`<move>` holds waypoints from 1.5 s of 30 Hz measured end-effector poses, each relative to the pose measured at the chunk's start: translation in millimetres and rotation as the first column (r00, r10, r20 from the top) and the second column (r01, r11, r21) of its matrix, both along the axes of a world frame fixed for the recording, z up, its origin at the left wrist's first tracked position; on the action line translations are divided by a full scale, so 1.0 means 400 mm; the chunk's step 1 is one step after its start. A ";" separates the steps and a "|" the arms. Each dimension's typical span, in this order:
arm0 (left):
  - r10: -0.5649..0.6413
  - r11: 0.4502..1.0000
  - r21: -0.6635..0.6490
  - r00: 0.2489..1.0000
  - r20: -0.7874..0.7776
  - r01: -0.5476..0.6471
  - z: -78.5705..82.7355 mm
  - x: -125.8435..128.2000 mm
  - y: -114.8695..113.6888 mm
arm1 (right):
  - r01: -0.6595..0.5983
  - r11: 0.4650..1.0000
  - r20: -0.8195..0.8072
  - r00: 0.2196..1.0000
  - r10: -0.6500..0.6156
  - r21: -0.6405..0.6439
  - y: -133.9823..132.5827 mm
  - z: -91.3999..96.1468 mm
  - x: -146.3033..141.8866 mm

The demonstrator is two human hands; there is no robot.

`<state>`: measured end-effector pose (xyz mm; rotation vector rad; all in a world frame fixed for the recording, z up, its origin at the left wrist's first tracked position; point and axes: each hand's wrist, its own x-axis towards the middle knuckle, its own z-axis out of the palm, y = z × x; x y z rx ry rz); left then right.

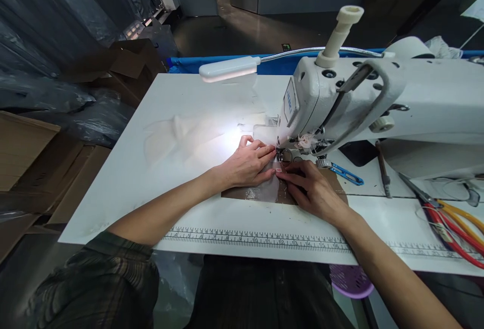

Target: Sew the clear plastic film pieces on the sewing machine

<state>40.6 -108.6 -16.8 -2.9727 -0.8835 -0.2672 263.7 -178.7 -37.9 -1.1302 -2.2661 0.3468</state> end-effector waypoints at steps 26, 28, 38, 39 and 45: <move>0.053 0.995 -0.092 0.996 0.077 -0.046 -0.004 -0.001 -0.010 | 0.038 0.999 -0.034 0.999 -0.038 0.007 -0.004 -0.008 -0.010; 0.058 0.993 -0.102 0.996 0.075 -0.050 -0.005 -0.002 -0.009 | 0.042 0.999 -0.034 0.999 -0.042 0.006 -0.005 -0.008 -0.010; 0.039 0.997 -0.068 0.998 0.042 -0.036 -0.004 0.000 -0.011 | 0.055 0.998 -0.047 0.997 -0.053 0.039 -0.003 -0.013 -0.012; 0.037 0.997 -0.067 0.998 0.043 -0.034 -0.004 -0.001 -0.011 | 0.055 0.998 -0.049 0.997 -0.054 0.036 -0.003 -0.014 -0.013; 0.073 0.995 -0.072 0.997 0.013 -0.071 -0.004 0.003 -0.025 | 0.057 0.998 -0.060 0.997 -0.056 0.008 -0.001 -0.022 -0.012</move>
